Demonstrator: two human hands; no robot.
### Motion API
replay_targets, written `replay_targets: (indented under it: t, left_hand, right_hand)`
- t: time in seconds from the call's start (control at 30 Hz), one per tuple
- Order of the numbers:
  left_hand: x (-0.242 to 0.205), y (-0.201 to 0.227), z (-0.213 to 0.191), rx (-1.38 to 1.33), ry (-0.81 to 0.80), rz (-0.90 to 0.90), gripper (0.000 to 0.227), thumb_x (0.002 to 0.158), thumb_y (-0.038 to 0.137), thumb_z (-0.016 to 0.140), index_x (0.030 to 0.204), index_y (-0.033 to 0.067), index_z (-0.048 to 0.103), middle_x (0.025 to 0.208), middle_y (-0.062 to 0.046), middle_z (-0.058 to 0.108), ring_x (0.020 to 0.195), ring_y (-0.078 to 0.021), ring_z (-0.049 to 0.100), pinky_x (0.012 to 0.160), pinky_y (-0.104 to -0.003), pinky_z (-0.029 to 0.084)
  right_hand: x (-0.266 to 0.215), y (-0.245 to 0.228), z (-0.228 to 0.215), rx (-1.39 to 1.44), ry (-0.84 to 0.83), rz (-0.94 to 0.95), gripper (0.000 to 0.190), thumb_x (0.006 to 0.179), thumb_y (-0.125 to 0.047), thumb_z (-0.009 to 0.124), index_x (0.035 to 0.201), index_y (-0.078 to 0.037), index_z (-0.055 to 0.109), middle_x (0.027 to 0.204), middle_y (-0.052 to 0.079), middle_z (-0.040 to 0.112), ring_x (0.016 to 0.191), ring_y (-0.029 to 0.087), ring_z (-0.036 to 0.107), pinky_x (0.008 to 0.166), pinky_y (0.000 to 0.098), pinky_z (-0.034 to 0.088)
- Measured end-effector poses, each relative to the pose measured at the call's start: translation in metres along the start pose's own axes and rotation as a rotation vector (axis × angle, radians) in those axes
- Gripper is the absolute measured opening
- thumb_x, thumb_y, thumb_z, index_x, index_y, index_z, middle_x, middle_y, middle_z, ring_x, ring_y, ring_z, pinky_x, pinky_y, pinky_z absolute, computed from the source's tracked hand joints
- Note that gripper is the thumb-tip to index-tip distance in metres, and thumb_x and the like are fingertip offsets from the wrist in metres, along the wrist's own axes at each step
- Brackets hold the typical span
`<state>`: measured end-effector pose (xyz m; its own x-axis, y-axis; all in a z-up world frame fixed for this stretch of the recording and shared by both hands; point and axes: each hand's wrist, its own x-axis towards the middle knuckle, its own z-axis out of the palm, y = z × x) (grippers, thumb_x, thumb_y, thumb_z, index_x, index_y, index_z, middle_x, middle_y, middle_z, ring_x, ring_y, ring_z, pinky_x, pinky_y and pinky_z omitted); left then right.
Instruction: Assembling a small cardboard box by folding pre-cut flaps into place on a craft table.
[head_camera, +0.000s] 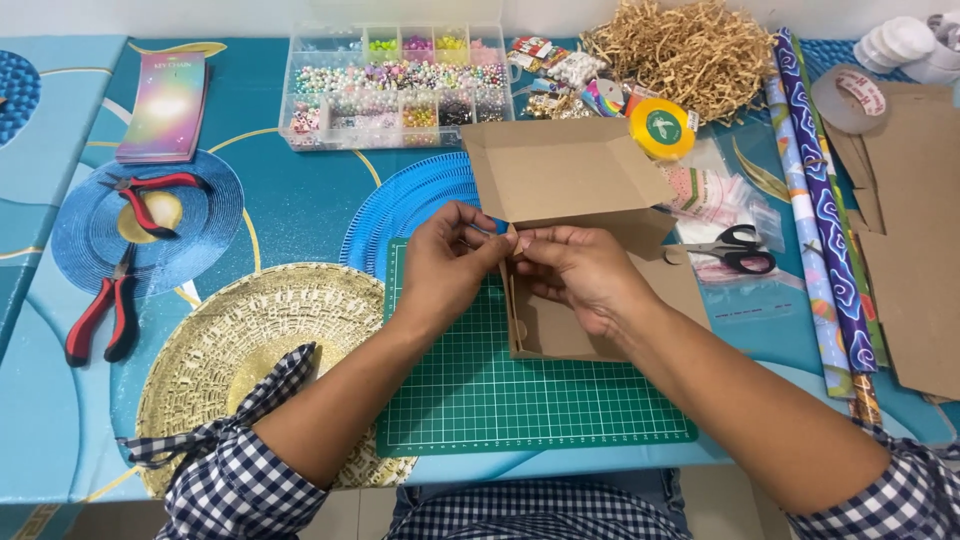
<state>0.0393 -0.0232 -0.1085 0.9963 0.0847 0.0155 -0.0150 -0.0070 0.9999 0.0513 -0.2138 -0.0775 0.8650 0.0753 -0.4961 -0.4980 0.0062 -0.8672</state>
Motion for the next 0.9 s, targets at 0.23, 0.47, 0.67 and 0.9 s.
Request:
replay_targets:
  t: [0.23,0.47,0.67,0.9]
  left_hand:
    - [-0.003,0.052,-0.025,0.517,-0.091,0.078,0.024,0.115,0.031,0.073,0.100,0.0148,0.084,0.077,-0.006,0.084,0.070,-0.0267,0.083,0.069,-0.040,0.060]
    - [-0.009,0.104,-0.052,1.028,-0.275,0.636,0.039,0.090,0.006,0.094,0.127,0.0177,0.088,0.114,-0.008,0.086,0.101,-0.0339,0.080,0.090,-0.051,0.058]
    - [0.007,0.066,-0.051,1.141,-0.461,0.867,0.037,0.083,0.029,0.099,0.118,0.0248,0.087,0.126,0.005,0.079,0.118,-0.0246,0.061,0.101,-0.044,0.044]
    - [0.006,0.064,-0.047,1.120,-0.523,0.785,0.026,0.085,0.040,0.097,0.103,0.0257,0.084,0.118,0.005,0.074,0.119,-0.0240,0.056,0.099,-0.044,0.042]
  right_hand:
    - [0.024,0.015,-0.005,-0.071,-0.043,0.038,0.018,0.101,-0.019,0.083,0.115,-0.009,0.083,0.098,0.004,0.083,0.086,0.015,0.081,0.075,0.0261,0.060]
    - [0.018,0.008,0.000,-0.107,-0.085,0.085,0.016,0.098,-0.020,0.082,0.107,-0.007,0.080,0.093,0.006,0.080,0.080,0.016,0.081,0.067,0.0241,0.059]
    - [0.017,0.009,-0.004,-0.207,-0.187,0.123,0.014,0.100,-0.019,0.080,0.102,-0.005,0.081,0.091,0.008,0.079,0.079,0.018,0.081,0.067,0.0254,0.061]
    - [0.000,0.000,-0.008,-0.289,-0.229,0.092,0.014,0.102,-0.018,0.080,0.105,-0.004,0.081,0.092,0.008,0.078,0.079,0.018,0.079,0.067,0.0274,0.063]
